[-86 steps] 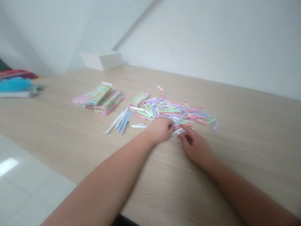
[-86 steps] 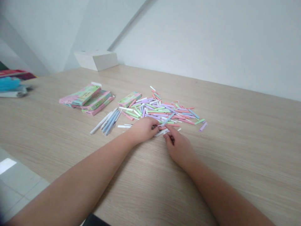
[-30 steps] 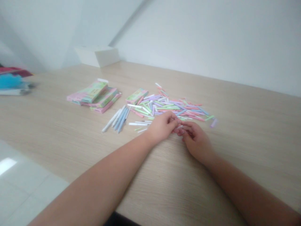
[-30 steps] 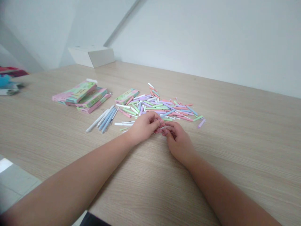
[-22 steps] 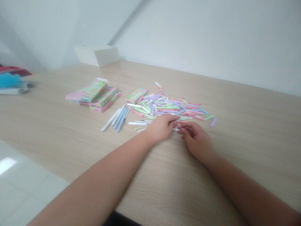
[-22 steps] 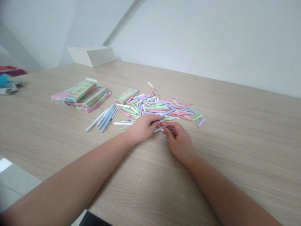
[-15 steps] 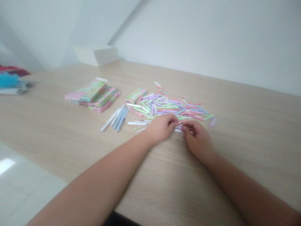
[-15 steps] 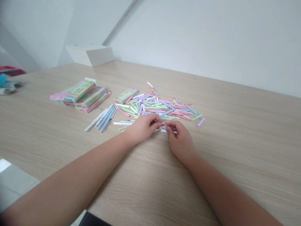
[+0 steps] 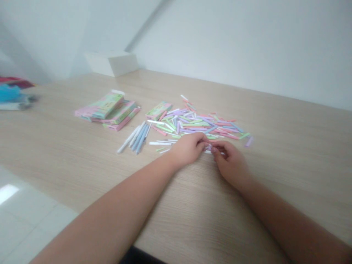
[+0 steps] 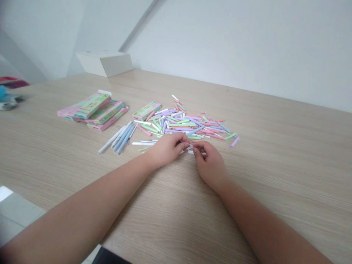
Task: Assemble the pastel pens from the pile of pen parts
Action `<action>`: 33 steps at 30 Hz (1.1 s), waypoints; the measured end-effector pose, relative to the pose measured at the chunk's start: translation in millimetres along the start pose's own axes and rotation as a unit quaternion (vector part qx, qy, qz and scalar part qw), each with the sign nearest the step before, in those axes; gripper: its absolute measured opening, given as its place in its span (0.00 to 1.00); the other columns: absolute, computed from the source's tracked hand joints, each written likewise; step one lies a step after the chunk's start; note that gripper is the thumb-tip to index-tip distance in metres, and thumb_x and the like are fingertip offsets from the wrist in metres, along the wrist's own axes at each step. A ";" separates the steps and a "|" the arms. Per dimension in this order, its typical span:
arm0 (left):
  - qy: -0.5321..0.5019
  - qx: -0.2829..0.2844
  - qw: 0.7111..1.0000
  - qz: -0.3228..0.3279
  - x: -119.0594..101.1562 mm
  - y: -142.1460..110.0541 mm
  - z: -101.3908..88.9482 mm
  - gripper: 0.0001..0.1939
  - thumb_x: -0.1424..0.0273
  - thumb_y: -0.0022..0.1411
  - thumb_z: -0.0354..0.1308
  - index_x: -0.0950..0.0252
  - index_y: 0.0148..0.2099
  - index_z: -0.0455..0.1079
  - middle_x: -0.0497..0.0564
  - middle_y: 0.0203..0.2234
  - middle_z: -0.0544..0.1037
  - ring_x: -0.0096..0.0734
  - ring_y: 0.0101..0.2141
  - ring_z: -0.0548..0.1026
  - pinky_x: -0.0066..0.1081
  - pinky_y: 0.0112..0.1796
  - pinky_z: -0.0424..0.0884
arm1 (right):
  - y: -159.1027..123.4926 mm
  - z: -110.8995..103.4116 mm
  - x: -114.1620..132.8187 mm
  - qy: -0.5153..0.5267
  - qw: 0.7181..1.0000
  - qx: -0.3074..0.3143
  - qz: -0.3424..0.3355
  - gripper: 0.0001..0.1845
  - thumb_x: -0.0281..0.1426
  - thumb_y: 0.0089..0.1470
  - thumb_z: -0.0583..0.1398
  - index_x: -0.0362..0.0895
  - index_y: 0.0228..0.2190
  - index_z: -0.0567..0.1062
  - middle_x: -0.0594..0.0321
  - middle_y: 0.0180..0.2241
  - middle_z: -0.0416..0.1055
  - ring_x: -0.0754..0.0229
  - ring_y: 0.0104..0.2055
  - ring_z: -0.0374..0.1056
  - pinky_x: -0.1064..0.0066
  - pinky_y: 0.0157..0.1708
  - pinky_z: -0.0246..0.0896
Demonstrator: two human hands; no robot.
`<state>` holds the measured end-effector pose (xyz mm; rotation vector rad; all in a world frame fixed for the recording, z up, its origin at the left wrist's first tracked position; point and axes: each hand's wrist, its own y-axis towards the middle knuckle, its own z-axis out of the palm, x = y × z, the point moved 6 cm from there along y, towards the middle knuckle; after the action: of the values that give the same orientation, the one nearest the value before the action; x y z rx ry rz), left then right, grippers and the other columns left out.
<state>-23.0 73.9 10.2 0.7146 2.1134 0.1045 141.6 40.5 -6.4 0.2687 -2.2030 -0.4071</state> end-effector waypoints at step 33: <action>-0.038 0.025 0.999 -0.007 0.9 -0.6 2.0 0.08 0.69 0.69 0.53 0.62 0.39 0.73 0.47 0.31 0.80 0.32 0.36 0.77 0.31 0.40 0.69 | 1.1 -0.9 -2.1 0.008 1.000 0.000 0.004 0.11 0.40 0.63 0.61 0.49 0.44 0.78 0.57 0.44 0.80 0.53 0.41 0.76 0.56 0.43 0.73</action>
<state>-22.2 73.5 8.1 0.7234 2.0542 0.0161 143.5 42.0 -7.0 0.2609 -2.1882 -0.3993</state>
